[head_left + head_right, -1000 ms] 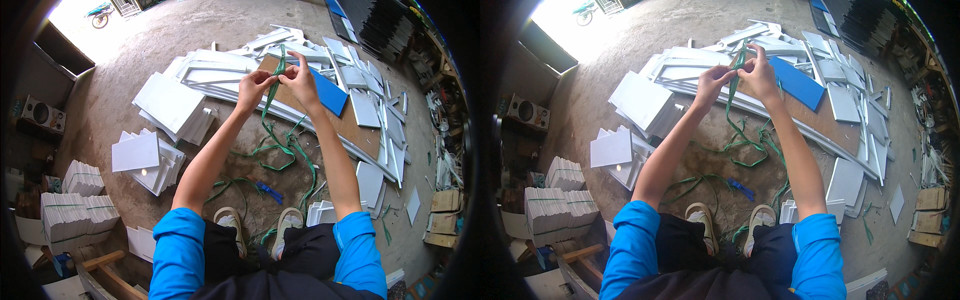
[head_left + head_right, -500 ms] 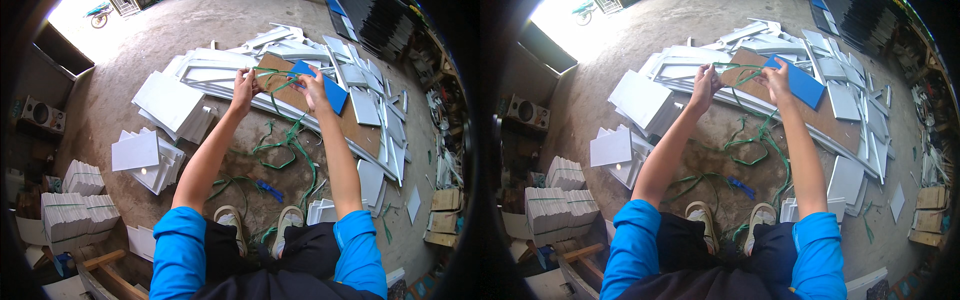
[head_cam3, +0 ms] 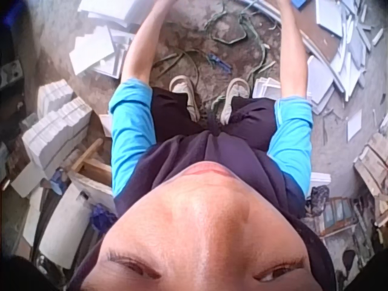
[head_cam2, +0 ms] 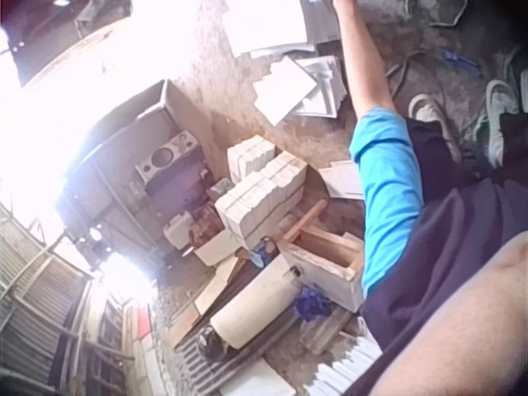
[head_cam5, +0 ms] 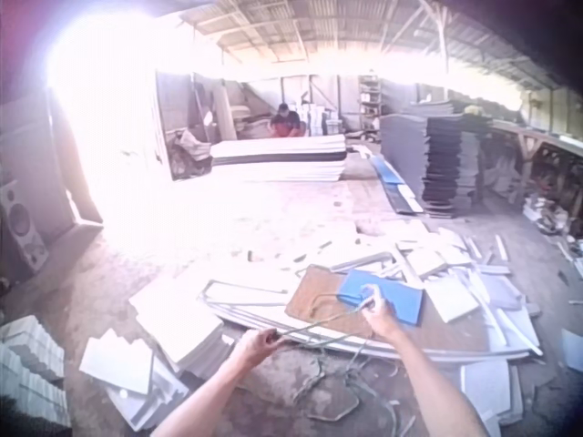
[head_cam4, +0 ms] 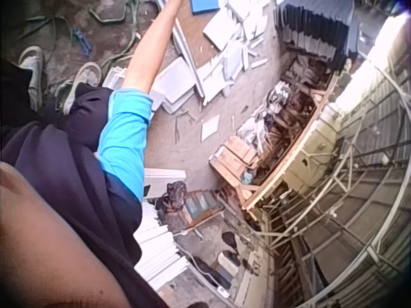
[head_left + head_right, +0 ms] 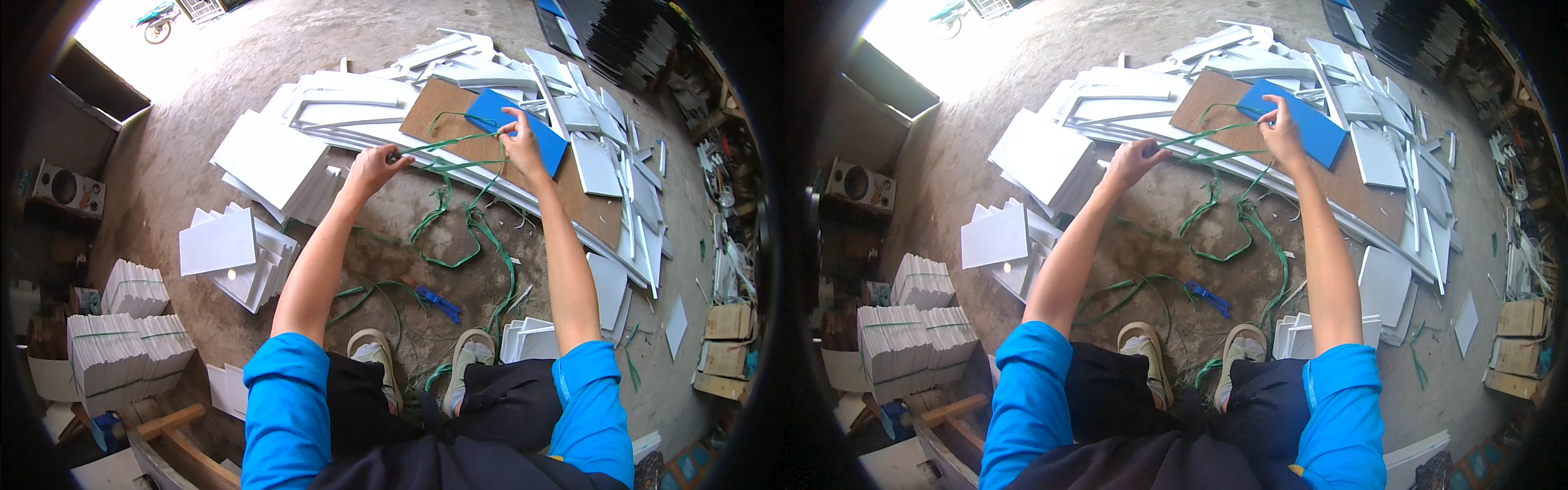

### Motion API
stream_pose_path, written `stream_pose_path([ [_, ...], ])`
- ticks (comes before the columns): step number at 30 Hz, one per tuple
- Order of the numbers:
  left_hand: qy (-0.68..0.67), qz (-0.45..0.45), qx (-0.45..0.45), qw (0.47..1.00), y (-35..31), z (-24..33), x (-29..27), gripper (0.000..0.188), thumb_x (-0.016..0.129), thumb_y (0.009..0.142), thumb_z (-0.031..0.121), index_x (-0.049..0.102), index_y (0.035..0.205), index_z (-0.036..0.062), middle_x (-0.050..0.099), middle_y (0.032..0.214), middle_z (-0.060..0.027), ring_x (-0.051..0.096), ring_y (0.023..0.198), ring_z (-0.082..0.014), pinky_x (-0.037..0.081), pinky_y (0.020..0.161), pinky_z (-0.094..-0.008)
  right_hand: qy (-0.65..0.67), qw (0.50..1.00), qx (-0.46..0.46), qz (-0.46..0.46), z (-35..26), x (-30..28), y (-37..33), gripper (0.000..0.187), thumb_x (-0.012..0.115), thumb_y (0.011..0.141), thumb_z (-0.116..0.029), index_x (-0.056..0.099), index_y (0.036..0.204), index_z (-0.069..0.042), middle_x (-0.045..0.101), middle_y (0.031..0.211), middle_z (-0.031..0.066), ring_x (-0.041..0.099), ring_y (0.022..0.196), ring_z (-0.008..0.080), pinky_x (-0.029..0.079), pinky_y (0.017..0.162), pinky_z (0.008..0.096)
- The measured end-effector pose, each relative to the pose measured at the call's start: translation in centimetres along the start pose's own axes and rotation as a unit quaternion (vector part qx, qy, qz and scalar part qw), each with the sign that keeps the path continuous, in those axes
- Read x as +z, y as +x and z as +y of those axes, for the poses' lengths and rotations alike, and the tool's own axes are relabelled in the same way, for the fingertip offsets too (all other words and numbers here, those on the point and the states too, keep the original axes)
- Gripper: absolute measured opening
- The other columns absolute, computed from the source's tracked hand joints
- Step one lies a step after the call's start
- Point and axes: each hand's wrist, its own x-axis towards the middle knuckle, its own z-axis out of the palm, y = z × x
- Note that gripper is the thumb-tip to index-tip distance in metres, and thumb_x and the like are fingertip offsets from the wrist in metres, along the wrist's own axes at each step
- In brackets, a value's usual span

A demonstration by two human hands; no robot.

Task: The person sits on the floor and ties a green plastic strap around a stack of white rectangular panels. After securing the bundle, the person picks up additional loose white panels from the surrounding pile and stacks them neatly on top of the tied bundle.

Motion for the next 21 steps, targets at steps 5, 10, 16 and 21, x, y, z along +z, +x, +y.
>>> stream_pose_path([
  [5,-0.118,-0.022,-0.145,0.982,-1.0,-3.6,-1.7,0.035,0.060,0.077,0.036,0.060,0.080,0.0014,0.058,0.064,-0.0109,0.057,0.062,-0.0208,0.044,0.063,-0.0327,-0.129,0.983,-0.079,0.101,1.8,-2.8,0.2,0.039,0.051,0.076,-0.001,0.042,0.114,-0.009,0.058,0.071,0.0100,0.060,0.065,0.0251,0.046,0.061,0.0349],
  [10,-0.594,-0.006,-0.225,0.772,-0.8,-7.2,-2.7,0.018,0.059,0.078,0.027,0.055,0.080,0.0093,0.048,0.059,0.0025,0.050,0.056,-0.0102,0.040,0.058,-0.0263,-0.149,0.984,-0.035,0.097,3.0,-3.8,-0.8,0.034,0.050,0.080,-0.004,0.043,0.112,-0.009,0.059,0.068,0.0100,0.060,0.063,0.0249,0.046,0.059,0.0360],
  [16,-0.117,-0.116,-0.183,0.969,-1.3,-5.2,-1.0,0.039,0.048,0.082,0.042,0.061,0.083,0.0055,0.058,0.066,-0.0078,0.054,0.059,-0.0189,0.044,0.053,-0.0288,-0.087,0.995,0.018,0.053,4.3,-4.2,-1.6,0.030,0.048,0.082,-0.007,0.043,0.111,-0.009,0.060,0.066,0.0073,0.057,0.049,0.0174,0.044,0.048,0.0306],
  [21,0.029,-0.276,-0.178,0.944,-2.1,-4.6,1.6,0.053,0.052,0.080,0.045,0.053,0.104,-0.0018,0.056,0.098,-0.0207,0.054,0.095,-0.0308,0.043,0.083,-0.0377,0.003,0.996,0.039,-0.080,0.9,-1.6,-2.3,0.027,0.048,0.084,-0.009,0.045,0.111,-0.008,0.060,0.065,0.0041,0.048,0.038,0.0081,0.039,0.039,0.0230],
])
